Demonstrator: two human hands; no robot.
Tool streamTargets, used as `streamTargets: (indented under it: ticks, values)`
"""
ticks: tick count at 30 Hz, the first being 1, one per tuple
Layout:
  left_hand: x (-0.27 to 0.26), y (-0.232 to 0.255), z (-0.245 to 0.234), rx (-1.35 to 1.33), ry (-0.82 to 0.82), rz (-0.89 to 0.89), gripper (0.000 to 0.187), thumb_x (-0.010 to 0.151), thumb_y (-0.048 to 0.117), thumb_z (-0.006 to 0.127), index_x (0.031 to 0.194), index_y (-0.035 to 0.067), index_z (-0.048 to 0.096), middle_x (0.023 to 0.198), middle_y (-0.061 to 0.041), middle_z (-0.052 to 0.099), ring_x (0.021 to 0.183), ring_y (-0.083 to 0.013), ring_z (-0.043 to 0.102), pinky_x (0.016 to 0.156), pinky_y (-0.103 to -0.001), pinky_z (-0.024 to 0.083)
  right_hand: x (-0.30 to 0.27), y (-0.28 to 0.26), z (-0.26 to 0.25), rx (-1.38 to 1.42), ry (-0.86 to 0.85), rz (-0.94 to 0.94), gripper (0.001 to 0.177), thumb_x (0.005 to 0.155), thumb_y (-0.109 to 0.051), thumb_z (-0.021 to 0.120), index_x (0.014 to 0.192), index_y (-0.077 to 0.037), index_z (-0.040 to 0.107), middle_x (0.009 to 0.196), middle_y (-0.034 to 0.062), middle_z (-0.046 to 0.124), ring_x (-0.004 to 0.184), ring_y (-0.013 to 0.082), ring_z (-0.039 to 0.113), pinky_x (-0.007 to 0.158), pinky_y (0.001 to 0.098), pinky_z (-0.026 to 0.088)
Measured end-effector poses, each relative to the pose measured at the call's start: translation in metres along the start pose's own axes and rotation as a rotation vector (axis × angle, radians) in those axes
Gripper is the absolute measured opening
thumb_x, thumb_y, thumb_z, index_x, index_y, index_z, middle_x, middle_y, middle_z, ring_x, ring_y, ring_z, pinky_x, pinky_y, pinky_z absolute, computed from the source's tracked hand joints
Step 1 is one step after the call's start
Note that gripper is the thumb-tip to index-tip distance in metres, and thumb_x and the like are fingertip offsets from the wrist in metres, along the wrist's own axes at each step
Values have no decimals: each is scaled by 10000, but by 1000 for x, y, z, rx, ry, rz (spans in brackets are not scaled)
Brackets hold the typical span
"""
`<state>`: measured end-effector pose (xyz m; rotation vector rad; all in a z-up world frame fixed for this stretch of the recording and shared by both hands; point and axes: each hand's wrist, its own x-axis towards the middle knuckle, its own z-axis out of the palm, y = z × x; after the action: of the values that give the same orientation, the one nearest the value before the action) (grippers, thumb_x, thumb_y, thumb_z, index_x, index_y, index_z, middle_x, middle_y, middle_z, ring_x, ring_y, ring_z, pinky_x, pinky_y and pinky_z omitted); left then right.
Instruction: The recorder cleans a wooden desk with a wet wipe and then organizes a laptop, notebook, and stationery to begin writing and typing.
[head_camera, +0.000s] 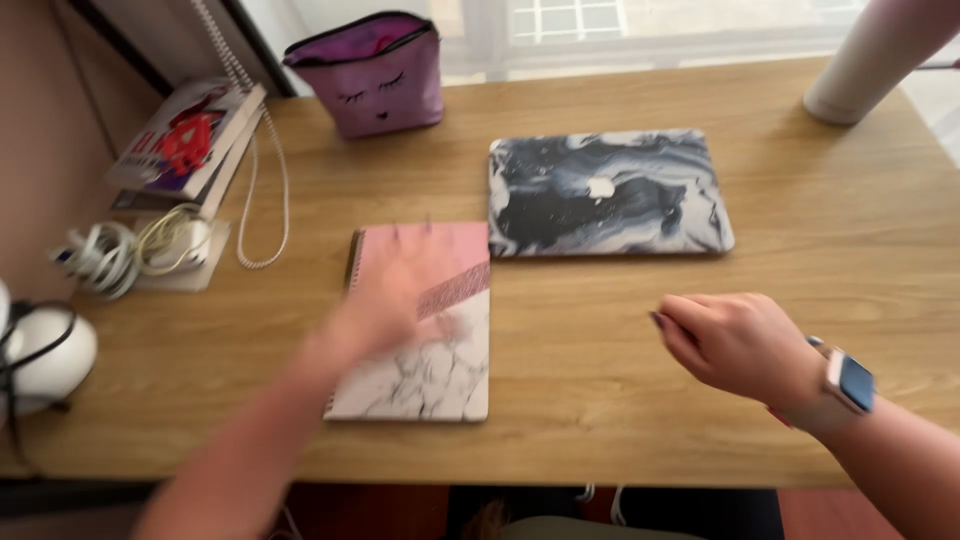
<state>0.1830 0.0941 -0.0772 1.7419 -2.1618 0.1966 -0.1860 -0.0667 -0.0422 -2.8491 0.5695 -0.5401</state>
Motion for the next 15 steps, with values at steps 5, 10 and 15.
streamTargets:
  ticks: [5,10,15]
  values:
    - [-88,91,22,-109,-201,-268,818,729,587,801,1399,174,579,1574,-157,404,1449,-373,318,1181,-522,184,10,-48,18,57,-40,-108,157,921,-248,648,863,-109,692,725,74,696,628,327,647,510,446,497]
    - [-122,141,35,-176,-51,-298,844,733,584,795,1442,183,569,1557,-137,449,1458,-352,368,1202,-499,218,-15,-76,44,64,-21,-171,206,939,-300,655,1002,-123,739,952,64,757,693,306,705,574,419,562]
    - [-152,202,47,-145,122,-233,525,815,452,776,1285,224,726,1438,-124,618,1319,-343,571,1120,-488,400,-43,-78,50,-3,-136,-94,423,871,-445,684,1183,-160,705,1345,78,663,693,320,739,596,419,599]
